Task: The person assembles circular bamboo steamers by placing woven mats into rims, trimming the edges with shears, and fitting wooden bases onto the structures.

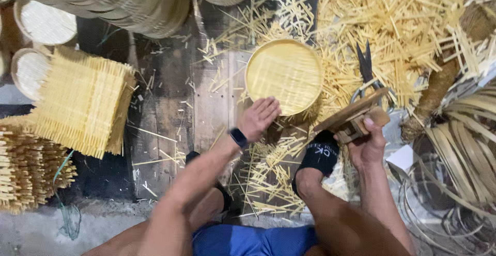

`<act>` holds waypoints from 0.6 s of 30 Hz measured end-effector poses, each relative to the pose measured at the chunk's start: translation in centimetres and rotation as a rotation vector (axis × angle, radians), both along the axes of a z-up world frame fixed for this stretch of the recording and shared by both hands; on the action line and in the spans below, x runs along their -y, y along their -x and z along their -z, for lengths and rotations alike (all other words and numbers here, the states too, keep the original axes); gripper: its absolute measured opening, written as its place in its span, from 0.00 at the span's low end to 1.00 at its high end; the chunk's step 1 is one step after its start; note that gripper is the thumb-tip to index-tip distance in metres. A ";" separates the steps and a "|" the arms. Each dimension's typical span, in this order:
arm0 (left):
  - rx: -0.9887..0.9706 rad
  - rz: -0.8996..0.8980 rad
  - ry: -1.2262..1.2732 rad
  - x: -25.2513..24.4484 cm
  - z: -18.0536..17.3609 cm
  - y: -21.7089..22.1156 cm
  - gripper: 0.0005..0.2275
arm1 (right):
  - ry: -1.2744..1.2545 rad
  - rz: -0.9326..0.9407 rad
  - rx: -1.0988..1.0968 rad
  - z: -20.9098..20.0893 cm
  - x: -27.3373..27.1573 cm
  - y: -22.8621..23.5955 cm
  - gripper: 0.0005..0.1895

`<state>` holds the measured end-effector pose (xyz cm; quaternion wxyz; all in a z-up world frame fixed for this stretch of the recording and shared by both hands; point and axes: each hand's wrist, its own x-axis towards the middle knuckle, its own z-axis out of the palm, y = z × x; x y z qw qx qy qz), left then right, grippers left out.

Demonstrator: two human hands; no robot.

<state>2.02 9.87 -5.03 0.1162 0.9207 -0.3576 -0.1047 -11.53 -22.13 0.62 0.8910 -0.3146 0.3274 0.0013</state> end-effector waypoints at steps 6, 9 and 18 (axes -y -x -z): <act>0.859 0.254 0.209 1.2 -11.0 -20.7 0.14 | 0.045 0.001 -0.064 -0.2 -0.5 0.3 0.30; 0.627 -0.015 0.126 0.8 -13.7 -28.1 0.20 | 0.044 0.011 -0.118 -0.1 -0.7 0.5 0.31; 0.513 -0.103 0.120 -0.3 -12.4 -33.5 0.14 | 0.093 0.010 -0.154 -0.4 -0.4 -0.1 0.31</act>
